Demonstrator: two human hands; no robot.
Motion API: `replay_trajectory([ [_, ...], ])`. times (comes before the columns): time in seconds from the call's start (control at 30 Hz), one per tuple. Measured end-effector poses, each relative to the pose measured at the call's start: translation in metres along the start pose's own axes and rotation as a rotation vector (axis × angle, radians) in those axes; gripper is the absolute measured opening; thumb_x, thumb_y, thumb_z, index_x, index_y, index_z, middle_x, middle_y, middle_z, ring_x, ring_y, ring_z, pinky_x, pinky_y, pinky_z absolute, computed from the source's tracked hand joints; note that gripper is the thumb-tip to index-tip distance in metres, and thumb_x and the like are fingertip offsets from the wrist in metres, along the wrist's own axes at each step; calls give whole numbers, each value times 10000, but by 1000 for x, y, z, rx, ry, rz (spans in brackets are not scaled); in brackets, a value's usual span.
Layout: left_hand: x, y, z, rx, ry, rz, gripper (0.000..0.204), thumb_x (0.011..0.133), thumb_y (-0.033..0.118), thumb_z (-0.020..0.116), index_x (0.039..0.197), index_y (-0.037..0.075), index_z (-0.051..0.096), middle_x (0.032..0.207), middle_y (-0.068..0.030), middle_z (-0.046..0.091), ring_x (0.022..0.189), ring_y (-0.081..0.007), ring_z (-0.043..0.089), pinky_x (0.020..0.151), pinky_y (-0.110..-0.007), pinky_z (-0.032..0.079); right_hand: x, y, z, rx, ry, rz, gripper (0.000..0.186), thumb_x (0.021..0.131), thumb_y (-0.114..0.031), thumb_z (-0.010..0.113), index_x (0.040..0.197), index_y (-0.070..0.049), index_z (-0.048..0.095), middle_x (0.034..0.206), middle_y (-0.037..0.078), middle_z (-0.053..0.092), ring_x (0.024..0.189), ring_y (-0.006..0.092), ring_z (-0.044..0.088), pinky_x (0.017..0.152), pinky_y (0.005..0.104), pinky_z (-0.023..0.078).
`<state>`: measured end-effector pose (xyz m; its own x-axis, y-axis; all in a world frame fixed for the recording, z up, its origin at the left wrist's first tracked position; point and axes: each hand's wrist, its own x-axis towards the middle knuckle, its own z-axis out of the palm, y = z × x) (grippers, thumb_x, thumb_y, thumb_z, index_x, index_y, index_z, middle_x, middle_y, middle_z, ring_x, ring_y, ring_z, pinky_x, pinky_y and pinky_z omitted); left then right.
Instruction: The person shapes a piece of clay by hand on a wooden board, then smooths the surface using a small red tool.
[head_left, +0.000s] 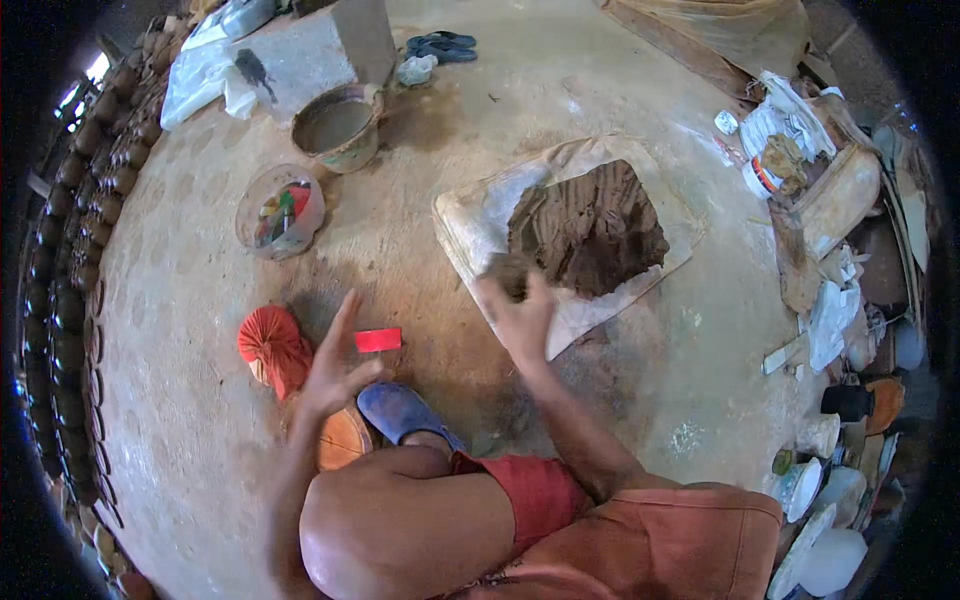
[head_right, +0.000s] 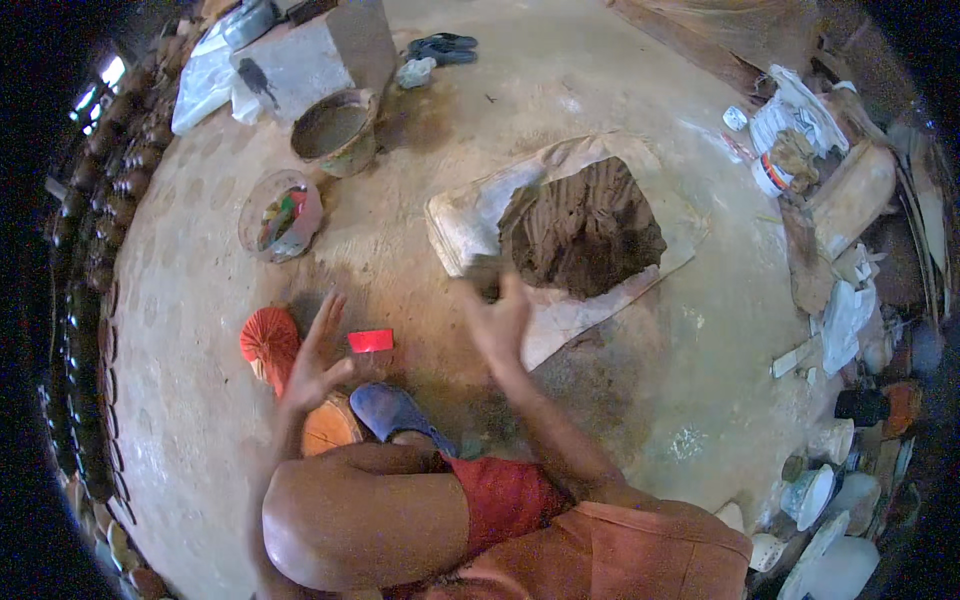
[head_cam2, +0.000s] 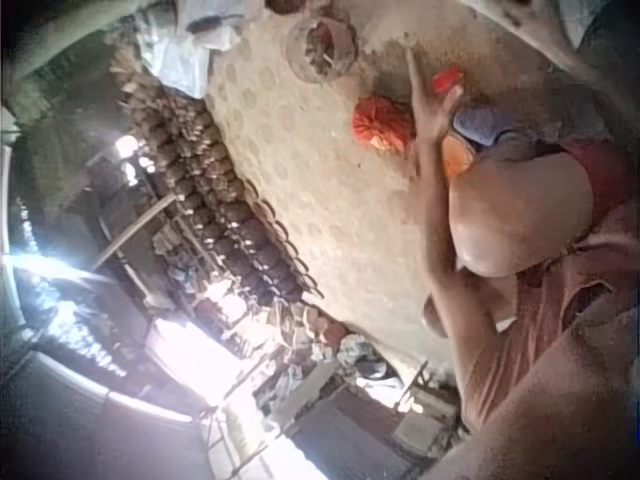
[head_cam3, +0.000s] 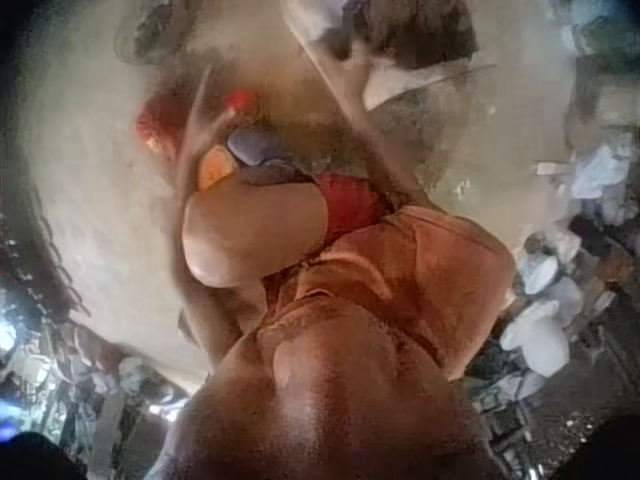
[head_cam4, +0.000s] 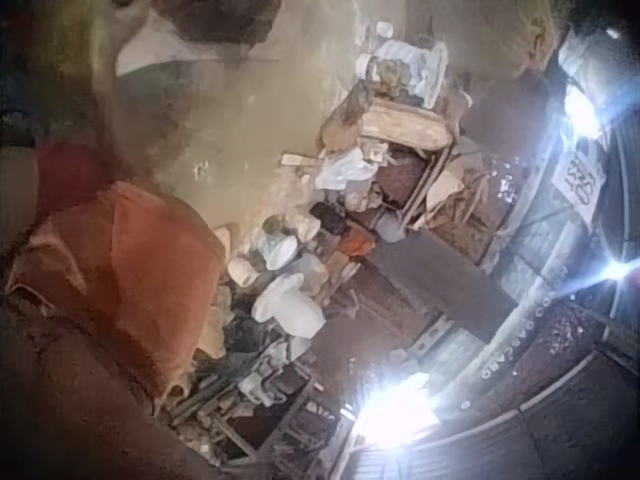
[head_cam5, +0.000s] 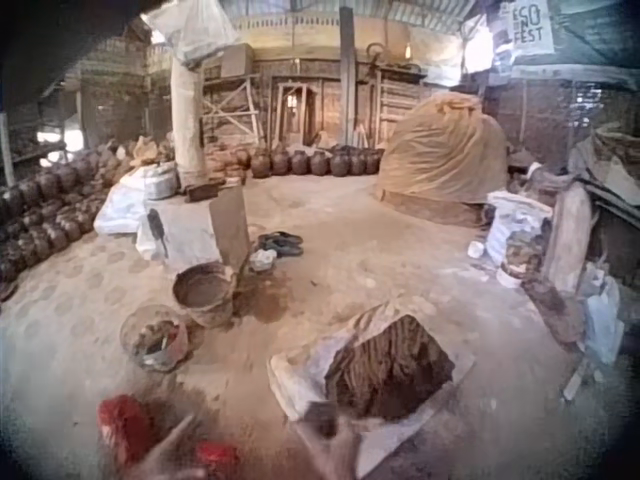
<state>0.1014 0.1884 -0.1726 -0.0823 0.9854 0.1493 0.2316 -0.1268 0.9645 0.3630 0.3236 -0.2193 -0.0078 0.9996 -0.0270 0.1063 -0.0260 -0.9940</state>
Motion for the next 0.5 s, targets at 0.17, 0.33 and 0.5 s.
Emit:
replay_trajectory([
  [0.17,36,-72,51,-622,364,-120,704,1038,444,631,1562,9,453,1471,-226,587,1331,-337,595,1112,-484,488,-30,-61,52,160,-488,-480,465,828,-336,869,1110,10,739,1136,175,743,1101,308,703,969,397,541],
  [0.33,-43,-80,16,-1103,452,-123,733,1038,629,511,1442,19,558,1240,-206,716,1132,-393,689,1011,-554,560,112,-38,8,-889,-350,-656,524,814,-462,837,1056,-3,766,1159,193,750,1065,378,700,973,476,547],
  [0.5,-67,-102,-7,-1185,626,-6,732,1033,635,516,1431,22,569,1234,-203,719,1128,-393,691,997,-556,565,195,38,-70,-1647,-345,-326,711,779,-622,811,1072,24,772,1254,211,693,1268,374,588,1099,524,440],
])
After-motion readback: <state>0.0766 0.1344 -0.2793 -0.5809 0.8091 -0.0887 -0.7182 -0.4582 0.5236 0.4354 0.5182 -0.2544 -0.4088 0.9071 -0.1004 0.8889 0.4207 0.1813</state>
